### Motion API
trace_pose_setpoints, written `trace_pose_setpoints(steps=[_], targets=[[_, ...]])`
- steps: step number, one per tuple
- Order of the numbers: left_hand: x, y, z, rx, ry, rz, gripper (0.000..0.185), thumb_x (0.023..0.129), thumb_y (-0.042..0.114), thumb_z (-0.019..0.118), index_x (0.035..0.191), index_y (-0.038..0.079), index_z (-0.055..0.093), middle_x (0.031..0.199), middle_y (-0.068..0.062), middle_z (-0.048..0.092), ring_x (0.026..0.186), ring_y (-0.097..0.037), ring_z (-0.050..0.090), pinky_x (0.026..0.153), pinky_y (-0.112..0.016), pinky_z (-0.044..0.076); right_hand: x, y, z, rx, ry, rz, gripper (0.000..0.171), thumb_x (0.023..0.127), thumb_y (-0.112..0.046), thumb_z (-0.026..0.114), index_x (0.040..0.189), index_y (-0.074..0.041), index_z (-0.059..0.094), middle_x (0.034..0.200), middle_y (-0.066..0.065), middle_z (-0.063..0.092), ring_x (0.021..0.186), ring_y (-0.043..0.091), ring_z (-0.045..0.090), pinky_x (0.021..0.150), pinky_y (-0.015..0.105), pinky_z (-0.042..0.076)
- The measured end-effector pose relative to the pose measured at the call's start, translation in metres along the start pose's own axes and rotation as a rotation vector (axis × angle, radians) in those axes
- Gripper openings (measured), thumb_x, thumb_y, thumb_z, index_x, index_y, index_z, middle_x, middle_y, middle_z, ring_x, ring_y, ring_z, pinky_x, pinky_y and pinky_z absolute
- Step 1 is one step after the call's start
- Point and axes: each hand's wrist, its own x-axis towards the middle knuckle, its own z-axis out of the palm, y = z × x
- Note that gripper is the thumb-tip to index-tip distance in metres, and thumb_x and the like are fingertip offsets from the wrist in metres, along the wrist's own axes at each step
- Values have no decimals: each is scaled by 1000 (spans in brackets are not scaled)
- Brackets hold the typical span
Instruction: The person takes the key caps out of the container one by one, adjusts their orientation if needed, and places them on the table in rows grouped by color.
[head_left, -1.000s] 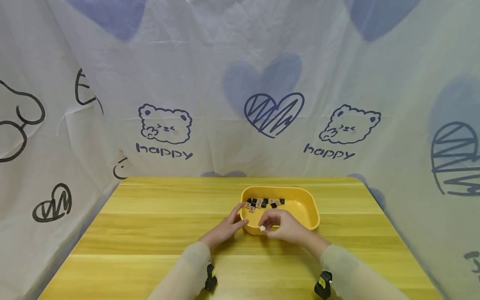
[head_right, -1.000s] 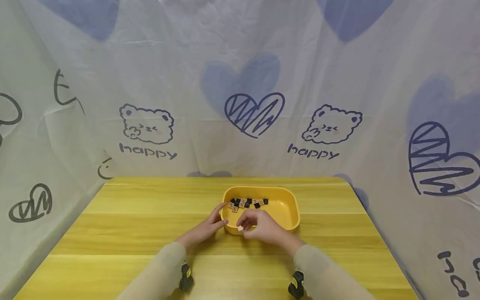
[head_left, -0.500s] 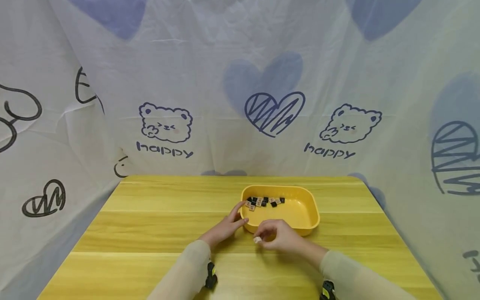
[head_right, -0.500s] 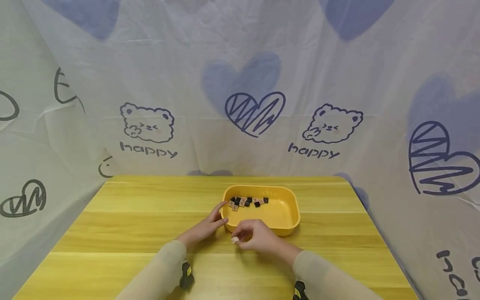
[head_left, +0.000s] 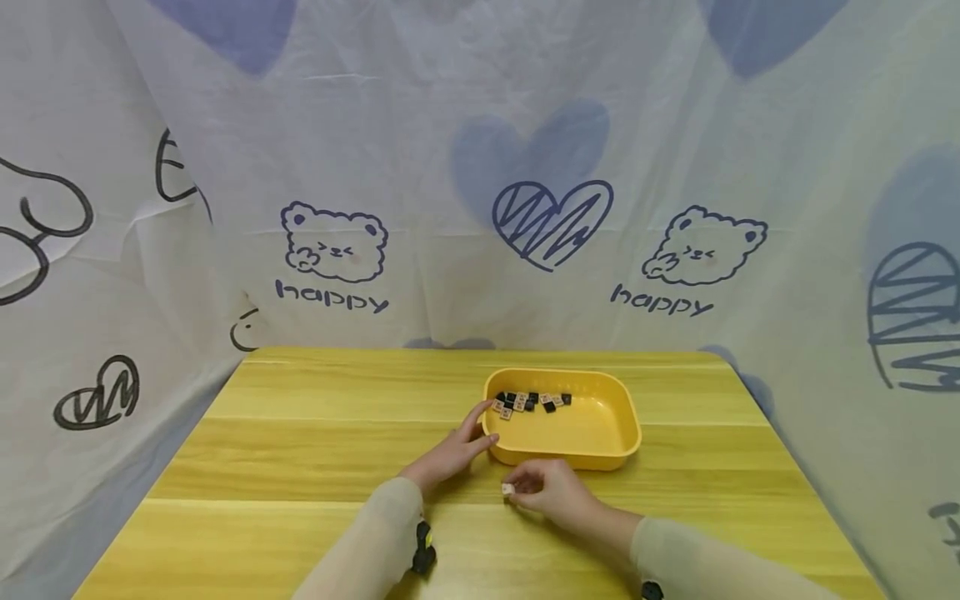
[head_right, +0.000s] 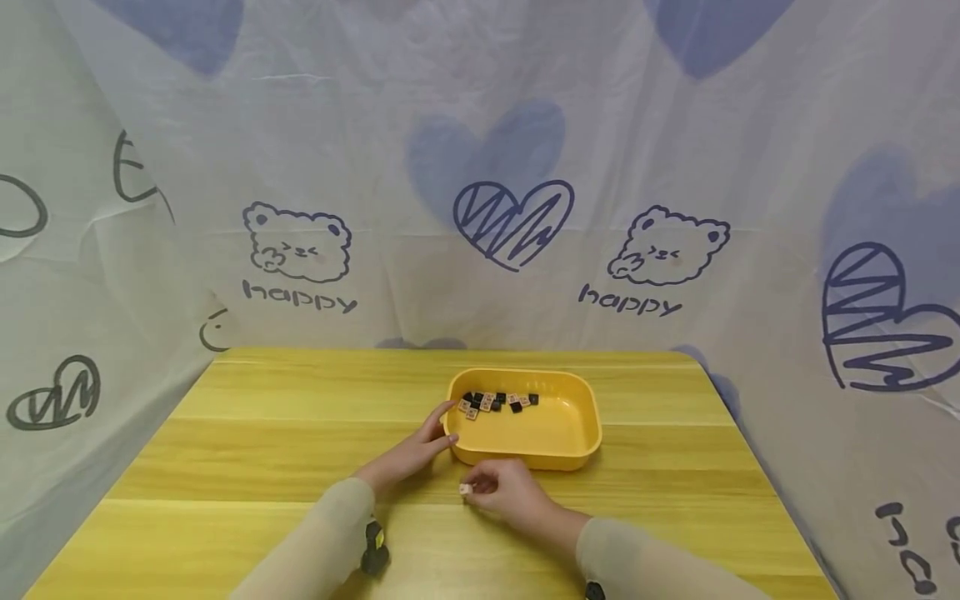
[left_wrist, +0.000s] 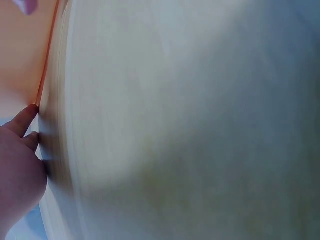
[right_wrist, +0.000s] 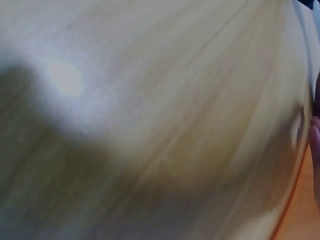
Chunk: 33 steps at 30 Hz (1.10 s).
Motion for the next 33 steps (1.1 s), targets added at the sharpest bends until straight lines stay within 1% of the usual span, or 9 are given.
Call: trace_pose_setpoints(steps=[6, 11, 15, 17, 20, 23, 24, 27, 33], targets=[[0, 2, 0, -6, -4, -14, 65, 104, 36, 47, 158, 29, 11, 147, -24, 40, 134, -37, 39, 105, -56, 34, -1, 3, 8, -145, 86, -47, 13, 81, -10, 80, 93, -11, 77, 94, -9, 66, 80, 8, 59, 71, 24, 51], [0, 4, 0, -11, 1, -20, 65, 104, 37, 46, 158, 29, 11, 148, -25, 39, 135, -37, 37, 105, -57, 34, 0, 5, 12, -212, 108, -55, 10, 81, -13, 80, 91, -14, 78, 86, -10, 61, 70, 6, 52, 63, 23, 46], [0, 5, 1, 3, 7, -32, 65, 104, 38, 47, 157, 30, 12, 148, -25, 37, 137, -37, 34, 107, -58, 32, 0, 6, 13, -239, 119, -31, 11, 81, -12, 80, 92, -13, 77, 86, -10, 61, 71, 5, 52, 63, 24, 46], [-1, 6, 0, 7, 8, -34, 65, 103, 38, 47, 157, 30, 12, 149, -25, 37, 138, -38, 31, 109, -60, 26, 0, 6, 13, -252, 124, -17, 11, 81, -13, 80, 91, -13, 77, 86, -10, 62, 74, 6, 55, 66, 25, 47], [0, 5, 0, 5, 10, -43, 66, 102, 41, 48, 157, 32, 13, 149, -24, 38, 139, -38, 29, 110, -61, 23, 0, 7, 12, -270, 129, 6, 12, 80, -15, 81, 91, -13, 76, 86, -10, 62, 77, 7, 56, 68, 26, 48], [1, 2, 0, -3, 10, -41, 67, 102, 44, 49, 157, 33, 13, 148, -23, 38, 139, -38, 30, 109, -61, 24, 0, 7, 12, -273, 129, 21, 12, 80, -16, 82, 90, -14, 75, 86, -10, 62, 77, 7, 56, 67, 26, 47], [1, 2, 0, -6, 9, -44, 67, 101, 44, 49, 157, 33, 13, 148, -22, 38, 139, -37, 31, 109, -59, 27, 0, 7, 12, -275, 129, 25, 13, 79, -17, 82, 90, -14, 75, 86, -10, 62, 76, 7, 56, 66, 26, 47], [1, 2, -1, -14, 5, -37, 67, 102, 43, 48, 157, 32, 13, 149, -23, 37, 138, -37, 33, 108, -58, 30, -1, 7, 12, -268, 127, 27, 13, 79, -16, 82, 90, -15, 74, 86, -9, 62, 76, 7, 56, 65, 25, 47], [-1, 4, -1, -21, 4, -38, 66, 103, 39, 48, 157, 31, 12, 148, -24, 38, 137, -37, 35, 107, -58, 30, -1, 4, 10, -253, 116, 43, 12, 81, -16, 81, 91, -15, 74, 86, -8, 62, 75, 8, 55, 63, 25, 46]])
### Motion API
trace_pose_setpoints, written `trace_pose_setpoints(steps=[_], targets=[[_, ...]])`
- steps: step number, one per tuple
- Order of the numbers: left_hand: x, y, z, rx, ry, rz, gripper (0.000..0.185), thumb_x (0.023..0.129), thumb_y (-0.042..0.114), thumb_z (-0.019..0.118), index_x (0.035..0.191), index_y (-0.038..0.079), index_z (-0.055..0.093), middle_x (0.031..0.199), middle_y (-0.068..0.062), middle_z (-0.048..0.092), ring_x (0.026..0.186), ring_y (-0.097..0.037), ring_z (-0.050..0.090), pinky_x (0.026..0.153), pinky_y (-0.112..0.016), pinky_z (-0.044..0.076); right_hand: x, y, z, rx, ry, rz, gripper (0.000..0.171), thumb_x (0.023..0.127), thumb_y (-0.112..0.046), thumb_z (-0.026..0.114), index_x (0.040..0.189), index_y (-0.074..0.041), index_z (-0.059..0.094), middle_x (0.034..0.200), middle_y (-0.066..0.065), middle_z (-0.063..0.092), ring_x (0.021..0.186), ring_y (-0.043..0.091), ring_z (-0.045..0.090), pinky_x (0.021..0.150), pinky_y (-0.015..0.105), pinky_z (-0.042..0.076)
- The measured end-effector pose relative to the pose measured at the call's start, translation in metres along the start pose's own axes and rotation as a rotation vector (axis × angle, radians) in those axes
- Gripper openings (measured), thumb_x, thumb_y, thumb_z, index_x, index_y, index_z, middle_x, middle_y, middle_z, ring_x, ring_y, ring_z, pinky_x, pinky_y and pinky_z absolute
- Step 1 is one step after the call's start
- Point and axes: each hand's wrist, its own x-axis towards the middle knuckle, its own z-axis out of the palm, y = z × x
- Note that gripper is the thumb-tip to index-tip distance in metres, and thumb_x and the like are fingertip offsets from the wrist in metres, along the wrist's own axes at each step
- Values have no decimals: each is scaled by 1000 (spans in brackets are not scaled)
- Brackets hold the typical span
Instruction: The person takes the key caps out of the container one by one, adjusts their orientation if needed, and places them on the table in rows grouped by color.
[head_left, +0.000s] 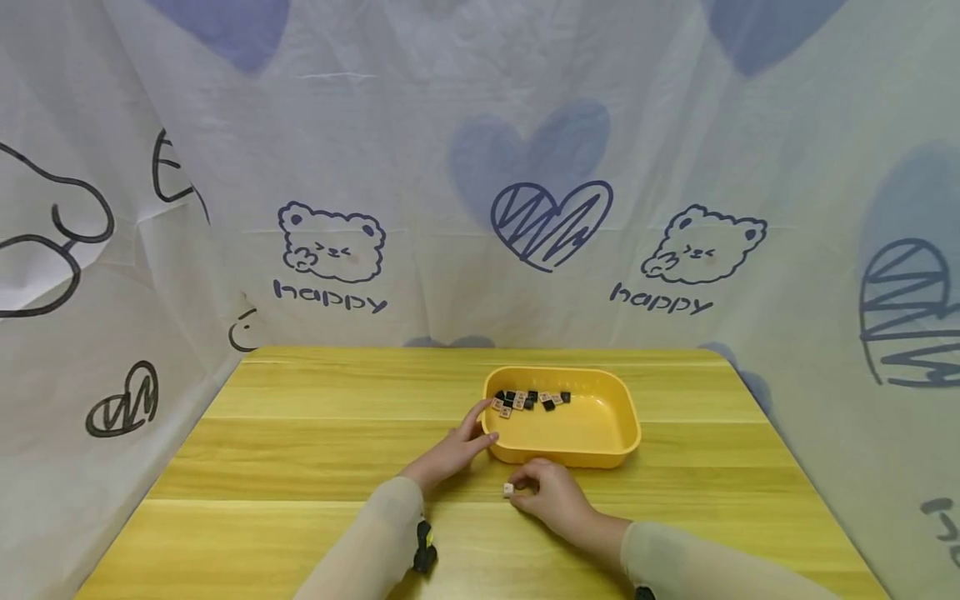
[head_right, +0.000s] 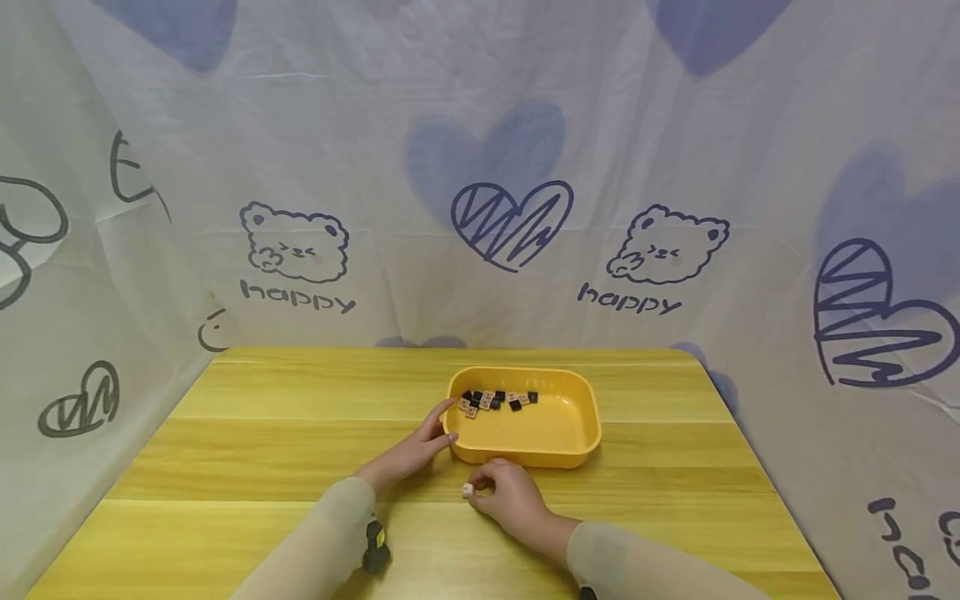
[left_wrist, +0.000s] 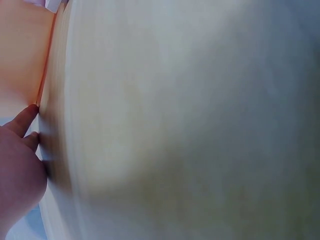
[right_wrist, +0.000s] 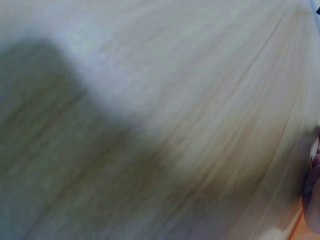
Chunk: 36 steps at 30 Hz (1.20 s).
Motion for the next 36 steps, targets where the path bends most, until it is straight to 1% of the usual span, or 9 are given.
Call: trace_pose_setpoints(steps=[3, 6, 8, 13, 16, 22, 27, 32, 36], targets=[[0, 0, 0, 3, -1, -3, 66, 103, 40, 48, 157, 31, 12, 149, -24, 38, 137, -37, 34, 108, -58, 30, -2, 0, -2, 15, 6, 4, 14, 80, -15, 81, 92, -14, 74, 87, -8, 62, 74, 9, 55, 62, 25, 46], [0, 0, 0, 11, 2, -14, 67, 102, 41, 48, 157, 32, 12, 149, -25, 36, 138, -39, 31, 109, -59, 26, -4, 0, -5, 33, 14, -1, 16, 79, -13, 82, 93, -13, 74, 86, -7, 63, 72, 10, 55, 61, 24, 46], [-1, 0, 0, 20, 6, -25, 67, 102, 42, 48, 157, 33, 11, 150, -25, 35, 140, -41, 26, 111, -62, 20, -6, 1, -7, 40, 15, -5, 17, 78, -13, 82, 93, -14, 74, 87, -7, 63, 71, 10, 54, 61, 24, 46], [0, -1, 0, 25, 11, -37, 67, 102, 44, 47, 157, 35, 10, 152, -24, 32, 144, -44, 8, 111, -66, -3, -12, -2, -15, 55, 0, -34, 18, 79, -13, 82, 94, -15, 74, 89, -7, 64, 70, 10, 53, 62, 24, 47], [0, -2, 1, 24, 7, -28, 67, 102, 43, 47, 158, 33, 9, 153, -25, 31, 144, -45, 2, 109, -65, -9, -14, -6, -23, 68, -10, -71, 19, 78, -11, 82, 95, -13, 73, 91, -5, 65, 70, 11, 55, 62, 24, 49], [1, -1, 1, 28, -1, -36, 69, 102, 43, 46, 158, 32, 7, 154, -25, 27, 145, -43, -1, 110, -62, -12, -11, -11, -41, 80, -12, -155, 19, 78, -10, 82, 96, -10, 74, 90, -2, 66, 69, 12, 56, 60, 23, 49], [3, -3, 2, 23, 1, -34, 69, 103, 43, 46, 158, 33, 6, 155, -24, 26, 145, -43, 0, 110, -62, -13, -3, -15, -56, 65, 14, -210, 20, 77, -7, 83, 94, -14, 74, 89, 0, 67, 69, 16, 57, 60, 23, 50], [4, -6, 2, 22, 3, -29, 69, 103, 43, 46, 158, 34, 6, 154, -24, 26, 145, -42, 0, 110, -62, -13, 5, -19, -70, 24, -7, -220, 19, 78, -6, 82, 95, -11, 74, 90, 1, 67, 69, 9, 55, 59, 23, 50], [5, -8, 2, 22, 3, -16, 68, 103, 42, 46, 158, 33, 6, 154, -25, 27, 145, -39, 9, 110, -60, -14, 16, -22, -83, -12, -37, -203, 19, 79, -10, 82, 96, -12, 73, 92, -2, 66, 70, 7, 55, 60, 24, 50]])
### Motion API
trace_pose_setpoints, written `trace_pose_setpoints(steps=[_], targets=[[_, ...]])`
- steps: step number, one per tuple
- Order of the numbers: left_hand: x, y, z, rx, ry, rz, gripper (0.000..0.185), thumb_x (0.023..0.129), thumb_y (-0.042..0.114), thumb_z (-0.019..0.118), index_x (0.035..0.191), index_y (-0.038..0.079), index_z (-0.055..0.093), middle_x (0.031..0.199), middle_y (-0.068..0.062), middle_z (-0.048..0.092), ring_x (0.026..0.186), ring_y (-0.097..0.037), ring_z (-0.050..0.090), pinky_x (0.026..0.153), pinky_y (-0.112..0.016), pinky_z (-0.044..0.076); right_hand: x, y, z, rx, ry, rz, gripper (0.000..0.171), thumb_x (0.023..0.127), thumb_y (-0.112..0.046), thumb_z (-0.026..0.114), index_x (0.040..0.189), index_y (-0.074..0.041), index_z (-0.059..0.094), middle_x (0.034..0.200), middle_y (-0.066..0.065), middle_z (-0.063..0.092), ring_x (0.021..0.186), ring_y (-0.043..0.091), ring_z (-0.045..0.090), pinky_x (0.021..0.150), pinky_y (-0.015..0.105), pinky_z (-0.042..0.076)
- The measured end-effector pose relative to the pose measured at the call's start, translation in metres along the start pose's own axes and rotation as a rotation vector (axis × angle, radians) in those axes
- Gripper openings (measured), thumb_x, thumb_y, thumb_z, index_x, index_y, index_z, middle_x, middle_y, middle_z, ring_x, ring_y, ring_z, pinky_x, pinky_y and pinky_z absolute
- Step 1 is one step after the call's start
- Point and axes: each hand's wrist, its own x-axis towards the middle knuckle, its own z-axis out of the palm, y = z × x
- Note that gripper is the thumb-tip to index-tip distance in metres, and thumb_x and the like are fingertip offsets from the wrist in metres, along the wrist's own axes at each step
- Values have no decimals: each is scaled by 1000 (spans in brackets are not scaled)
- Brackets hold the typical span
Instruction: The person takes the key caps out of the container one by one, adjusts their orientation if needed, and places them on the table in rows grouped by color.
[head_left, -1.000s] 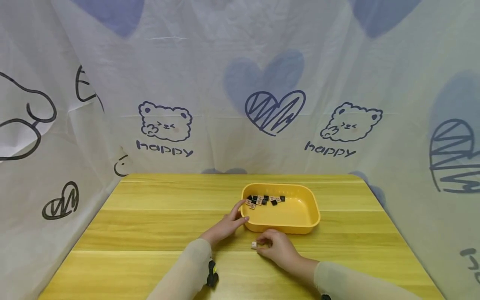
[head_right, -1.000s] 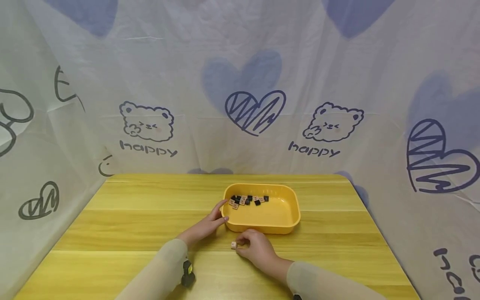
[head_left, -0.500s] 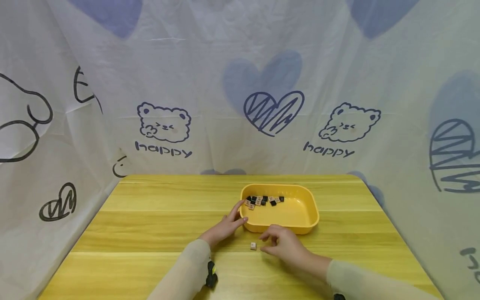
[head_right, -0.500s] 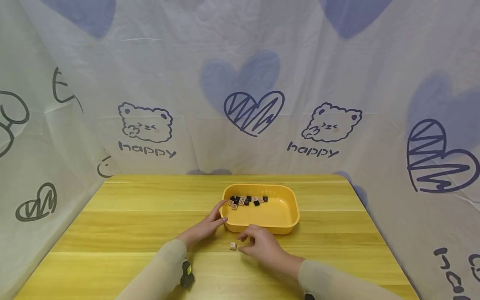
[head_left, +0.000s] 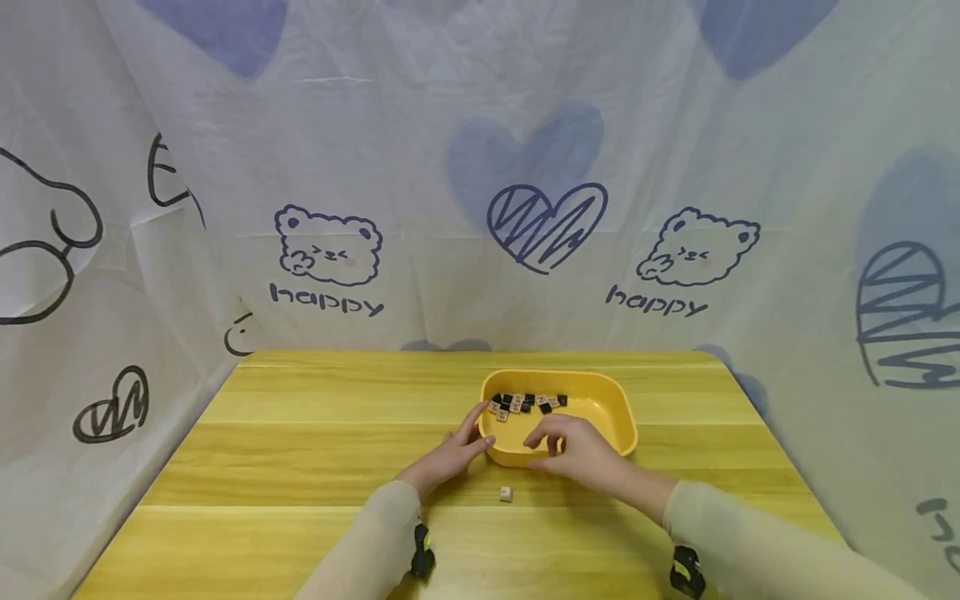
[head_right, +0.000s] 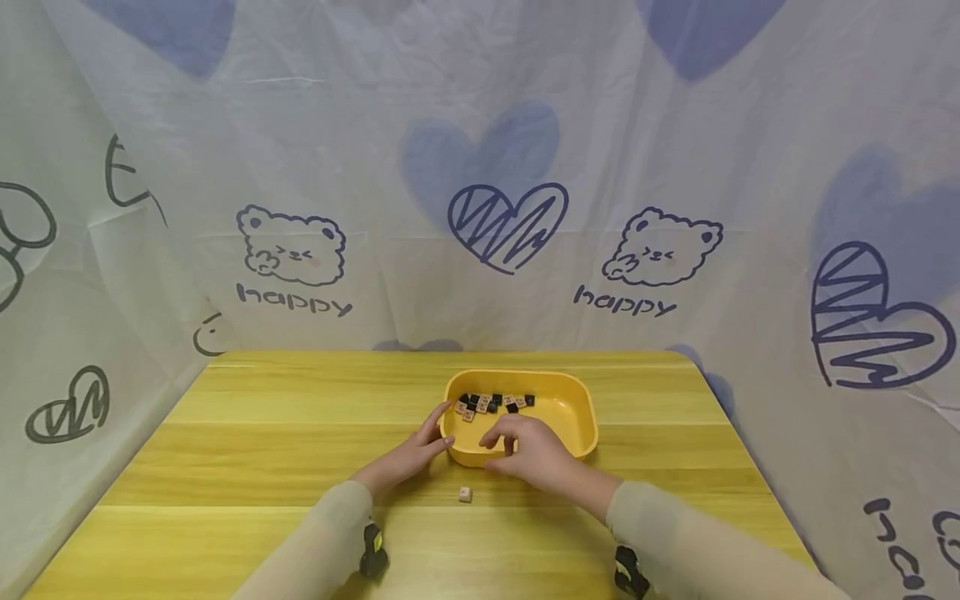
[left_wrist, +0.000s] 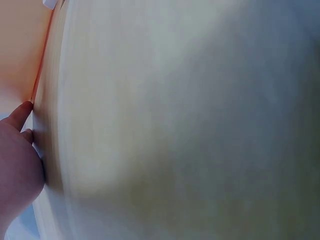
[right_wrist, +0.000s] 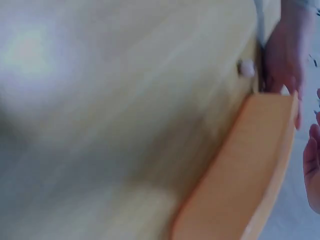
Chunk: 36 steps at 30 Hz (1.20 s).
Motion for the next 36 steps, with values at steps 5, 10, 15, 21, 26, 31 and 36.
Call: trace_pose_setpoints(steps=[5, 10, 15, 21, 26, 31, 36], targets=[[0, -1, -1, 5, -1, -5, 69, 103, 44, 46, 158, 34, 6, 154, -25, 26, 145, -38, 12, 111, -59, -14, 17, 4, -14, -13, -29, 43, 19, 81, -13, 81, 97, -13, 73, 93, -2, 66, 71, 10, 54, 61, 26, 50], [0, 0, -1, 7, 0, -1, 69, 103, 43, 46, 158, 34, 5, 154, -25, 26, 145, -39, 13, 111, -59, -14, 35, 14, -21, 1, -64, 62, 17, 83, -15, 80, 99, -17, 73, 92, -3, 66, 74, 13, 54, 63, 28, 50], [-2, 2, 0, 1, -17, 21, 68, 104, 39, 45, 158, 31, 4, 153, -27, 27, 144, -38, 19, 110, -60, -15, 53, 24, -26, 5, -123, 43, 17, 83, -15, 80, 99, -17, 73, 90, -9, 66, 73, 14, 56, 64, 28, 51], [-1, 5, 0, -11, -10, 32, 68, 104, 39, 45, 158, 30, 5, 152, -28, 29, 143, -39, 20, 110, -61, -15, 73, 31, -28, -11, -195, 7, 16, 83, -14, 80, 98, -14, 75, 94, 3, 69, 75, 14, 60, 67, 27, 53], [1, 6, 0, 2, -11, 29, 68, 104, 39, 45, 158, 29, 5, 152, -26, 30, 144, -39, 18, 109, -62, -14, 87, 39, -24, -54, -253, -37, 18, 82, -10, 79, 99, -7, 75, 94, 8, 69, 77, 15, 61, 68, 26, 52], [0, 3, 1, 20, 3, 36, 68, 104, 37, 45, 159, 26, 6, 151, -25, 32, 143, -40, 18, 109, -62, -14, 100, 46, -15, -72, -327, -100, 21, 82, -4, 78, 102, -3, 74, 96, 10, 69, 83, 25, 64, 71, 26, 53], [0, -1, 2, 23, 9, 21, 68, 104, 40, 46, 158, 29, 6, 153, -25, 29, 144, -39, 18, 110, -61, -13, 112, 54, -6, -110, -396, -132, 23, 81, -2, 78, 103, -3, 75, 98, 9, 69, 89, 31, 65, 73, 25, 52]])
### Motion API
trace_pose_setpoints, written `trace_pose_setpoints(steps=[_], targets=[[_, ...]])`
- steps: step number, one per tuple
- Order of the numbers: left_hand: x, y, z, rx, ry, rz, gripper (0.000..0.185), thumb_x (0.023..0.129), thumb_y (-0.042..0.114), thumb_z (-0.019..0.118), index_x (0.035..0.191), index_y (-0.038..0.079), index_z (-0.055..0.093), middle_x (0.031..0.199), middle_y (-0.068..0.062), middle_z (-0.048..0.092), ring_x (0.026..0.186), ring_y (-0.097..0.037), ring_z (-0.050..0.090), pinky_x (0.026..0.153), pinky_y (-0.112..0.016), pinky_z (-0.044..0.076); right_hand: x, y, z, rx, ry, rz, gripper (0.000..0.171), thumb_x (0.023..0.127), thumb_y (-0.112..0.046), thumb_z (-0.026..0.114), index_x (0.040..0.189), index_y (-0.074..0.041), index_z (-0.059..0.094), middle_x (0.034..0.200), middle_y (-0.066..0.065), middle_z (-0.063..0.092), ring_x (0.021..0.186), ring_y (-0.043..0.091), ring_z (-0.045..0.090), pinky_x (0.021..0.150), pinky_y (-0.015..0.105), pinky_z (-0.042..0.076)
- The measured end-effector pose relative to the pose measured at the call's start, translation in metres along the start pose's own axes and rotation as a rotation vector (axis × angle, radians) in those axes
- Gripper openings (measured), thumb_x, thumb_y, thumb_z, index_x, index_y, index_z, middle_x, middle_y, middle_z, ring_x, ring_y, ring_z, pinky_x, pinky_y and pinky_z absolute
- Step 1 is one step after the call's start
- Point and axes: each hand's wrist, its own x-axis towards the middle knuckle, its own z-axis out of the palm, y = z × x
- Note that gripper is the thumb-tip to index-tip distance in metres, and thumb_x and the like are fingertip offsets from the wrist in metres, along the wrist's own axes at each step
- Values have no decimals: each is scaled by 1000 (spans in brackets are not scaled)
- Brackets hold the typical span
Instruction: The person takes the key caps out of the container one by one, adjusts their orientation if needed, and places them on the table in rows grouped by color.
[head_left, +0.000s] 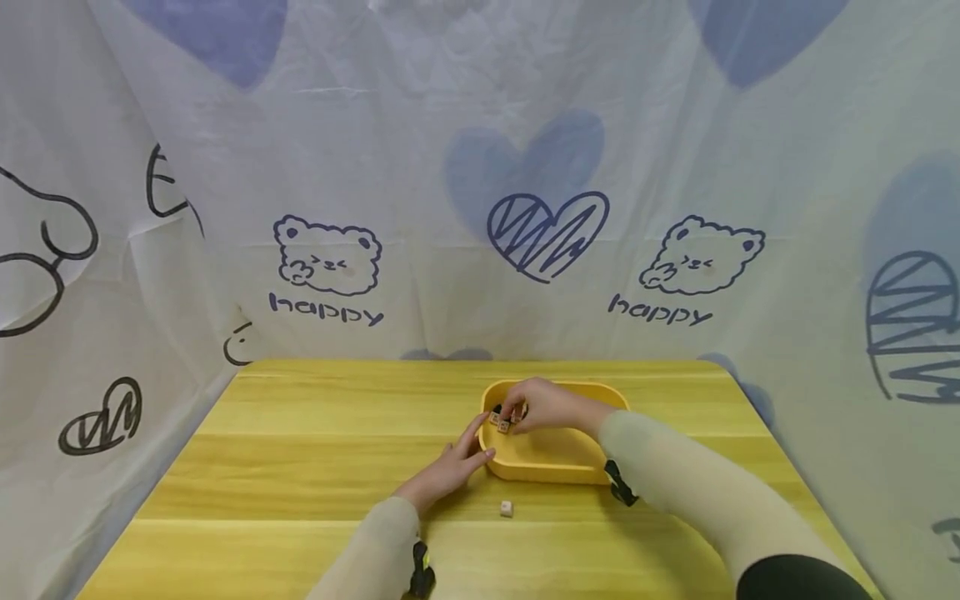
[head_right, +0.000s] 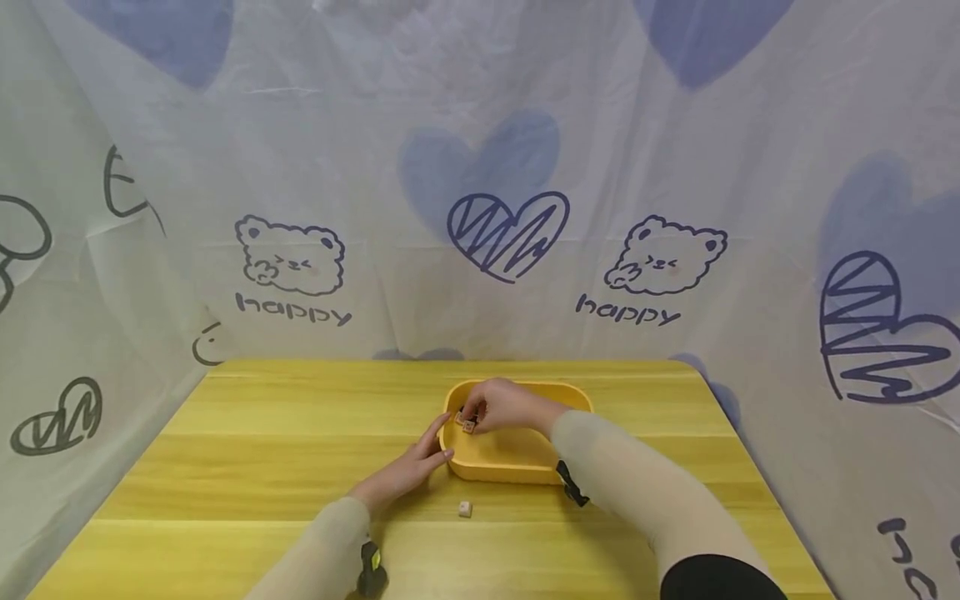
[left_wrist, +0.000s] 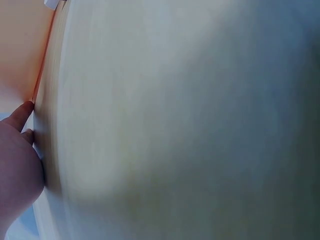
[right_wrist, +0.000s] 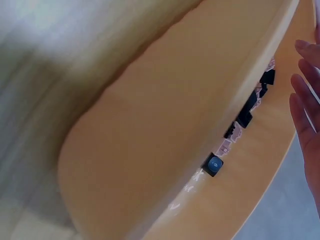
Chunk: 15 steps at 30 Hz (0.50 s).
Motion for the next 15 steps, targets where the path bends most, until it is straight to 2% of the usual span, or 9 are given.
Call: trace_pose_setpoints(steps=[9, 13, 15], targets=[[0, -5, 0, -16, 10, -4, 68, 103, 41, 46, 158, 32, 7, 154, -24, 28, 144, -42, 9, 109, -63, -13, 14, 12, 6, -67, -53, 42, 25, 81, -1, 78, 105, -6, 76, 99, 2, 68, 84, 17, 64, 72, 24, 52], [-1, -4, 1, -24, 16, 2, 68, 103, 40, 47, 158, 30, 8, 153, -25, 28, 144, -45, 6, 109, -64, -12, 18, 18, 10, -104, -70, 25, 27, 81, 1, 76, 106, -8, 76, 96, -2, 66, 78, 10, 60, 70, 23, 51], [0, -3, 1, -19, 15, 9, 68, 103, 40, 47, 158, 29, 8, 153, -26, 28, 144, -44, 10, 109, -64, -12, 19, 21, 11, -122, -81, 19, 29, 80, 2, 76, 107, -9, 76, 96, -3, 65, 78, 8, 58, 69, 23, 51]])
